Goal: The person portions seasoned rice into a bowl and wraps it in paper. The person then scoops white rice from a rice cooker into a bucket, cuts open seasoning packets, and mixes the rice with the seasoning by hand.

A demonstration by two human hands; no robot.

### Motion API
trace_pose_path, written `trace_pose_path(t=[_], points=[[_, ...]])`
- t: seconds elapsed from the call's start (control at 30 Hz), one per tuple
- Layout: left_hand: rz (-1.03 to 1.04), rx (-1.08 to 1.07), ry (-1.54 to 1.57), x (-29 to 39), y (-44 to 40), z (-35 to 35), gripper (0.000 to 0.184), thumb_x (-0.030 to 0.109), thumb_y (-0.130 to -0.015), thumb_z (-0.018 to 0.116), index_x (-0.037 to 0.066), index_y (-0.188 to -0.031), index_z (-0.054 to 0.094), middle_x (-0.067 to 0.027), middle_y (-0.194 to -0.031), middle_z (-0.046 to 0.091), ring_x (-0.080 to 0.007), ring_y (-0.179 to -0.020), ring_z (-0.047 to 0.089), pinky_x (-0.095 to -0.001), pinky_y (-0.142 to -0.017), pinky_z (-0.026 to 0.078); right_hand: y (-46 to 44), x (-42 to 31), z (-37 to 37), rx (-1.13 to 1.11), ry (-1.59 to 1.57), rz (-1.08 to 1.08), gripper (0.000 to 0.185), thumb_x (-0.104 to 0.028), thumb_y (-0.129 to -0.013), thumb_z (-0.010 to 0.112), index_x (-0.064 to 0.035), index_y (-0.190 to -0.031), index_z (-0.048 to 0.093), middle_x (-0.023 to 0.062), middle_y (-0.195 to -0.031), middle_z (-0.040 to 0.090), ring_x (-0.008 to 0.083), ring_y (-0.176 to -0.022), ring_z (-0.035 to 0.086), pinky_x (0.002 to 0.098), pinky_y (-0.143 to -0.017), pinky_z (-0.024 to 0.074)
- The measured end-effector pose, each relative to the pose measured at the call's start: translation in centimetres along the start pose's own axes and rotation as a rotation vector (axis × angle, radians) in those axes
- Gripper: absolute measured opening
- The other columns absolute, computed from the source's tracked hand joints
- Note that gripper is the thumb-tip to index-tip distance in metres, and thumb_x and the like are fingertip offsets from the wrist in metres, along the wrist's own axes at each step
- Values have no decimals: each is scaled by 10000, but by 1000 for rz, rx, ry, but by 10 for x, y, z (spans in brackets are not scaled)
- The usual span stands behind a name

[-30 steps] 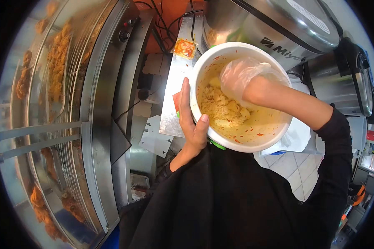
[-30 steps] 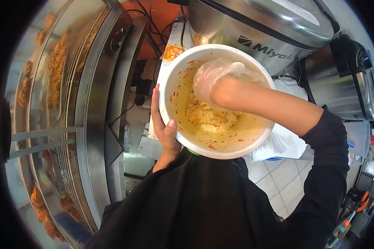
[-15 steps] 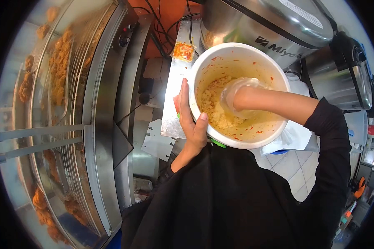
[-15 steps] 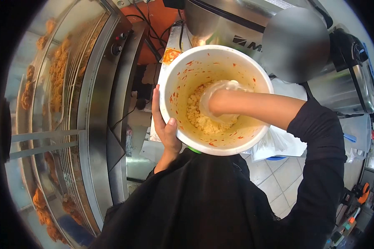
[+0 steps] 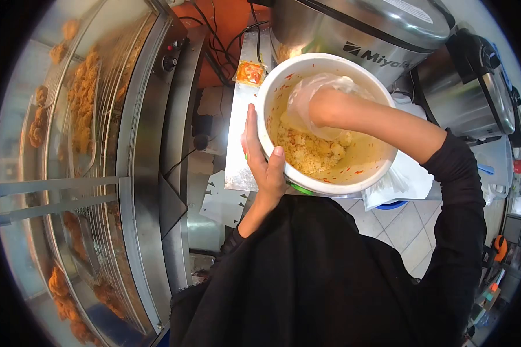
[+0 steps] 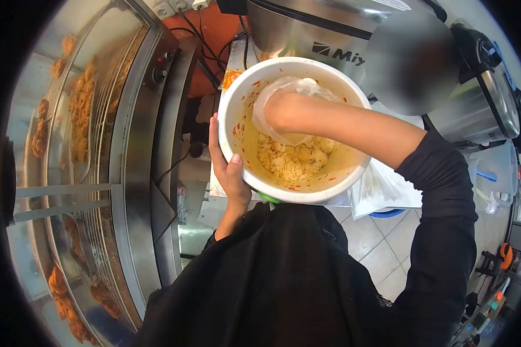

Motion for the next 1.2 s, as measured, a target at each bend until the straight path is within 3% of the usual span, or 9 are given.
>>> trace_pose_path(t=[0.23,0.37,0.47,0.8,0.87,0.97,1.07,1.13,1.2], points=[[-95,25,134,4,-1,4,662,211,-717,426,-30,-1295,212,-152,-1334,250,-244,-1212,280,-344,-998,214,25,-22,15,-1,26,-112,164,-180,-629,615,-54,-725,660,121,-803,628,259,-657,597,370,-606,474],[-95,44,205,-3,1,3,678,246,-721,462,-21,-1298,224,-140,-1341,244,-242,-1222,261,-345,-1000,203,40,-20,-12,193,3,-90,99,-176,-656,616,-99,-700,662,73,-762,628,244,-676,593,371,-580,462],[-83,21,239,-1,2,7,646,234,-742,425,-28,-1294,216,-156,-1318,267,-252,-1191,308,-356,-985,233,67,-26,8,7,172,-47,221,-182,-694,584,-69,-880,624,91,-629,601,216,-522,557,329,-515,459],[-68,51,142,-1,3,2,549,158,-788,365,-27,-1287,231,-151,-1296,297,-246,-1161,349,-362,-957,280,235,86,-36,855,-693,198,339,-163,-738,568,-75,-1063,540,80,-640,594,181,-518,547,293,-499,457],[-24,113,31,11,9,-2,519,193,-825,381,-27,-1277,252,-153,-1299,295,-239,-1173,333,-363,-960,271,263,110,1,821,-777,229,485,-142,-774,557,-91,-1227,389,56,-700,594,139,-524,540,266,-500,462],[123,310,-229,41,26,-9,526,297,-864,401,-28,-1259,279,-152,-1297,298,-243,-1183,317,-368,-970,252,321,156,108,1041,-1715,62,537,-205,-787,569,-96,-1261,339,94,-749,592,146,-600,576,317,-576,481],[371,416,-575,115,69,51,538,319,-859,412,-32,-1247,286,-164,-1257,333,-268,-1170,323,-392,-977,242,417,188,227,1322,-1808,286,467,-198,-794,545,-57,-1213,396,32,-839,542,90,-608,504,217,-492,413],[512,206,-462,117,104,126,505,295,-854,406,-31,-1223,294,-190,-1217,354,-306,-1155,330,-422,-968,245,473,193,313,1561,-2444,349,394,-165,-814,513,-67,-1188,440,44,-844,541,89,-646,506,193,-527,422],[632,-153,-489,121,146,231,482,236,-828,434,-24,-1208,294,-201,-1192,379,-317,-1129,362,-432,-958,260,524,191,437,1680,-2369,899,399,-156,-828,490,-57,-1208,418,32,-809,522,74,-603,469,179,-491,388]])
Point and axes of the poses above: each hand's wrist, its own y-axis away from the middle knuckle, its own z-axis out of the palm, x = y × z, the point moved 10 cm from there along -y, towards the middle knuckle
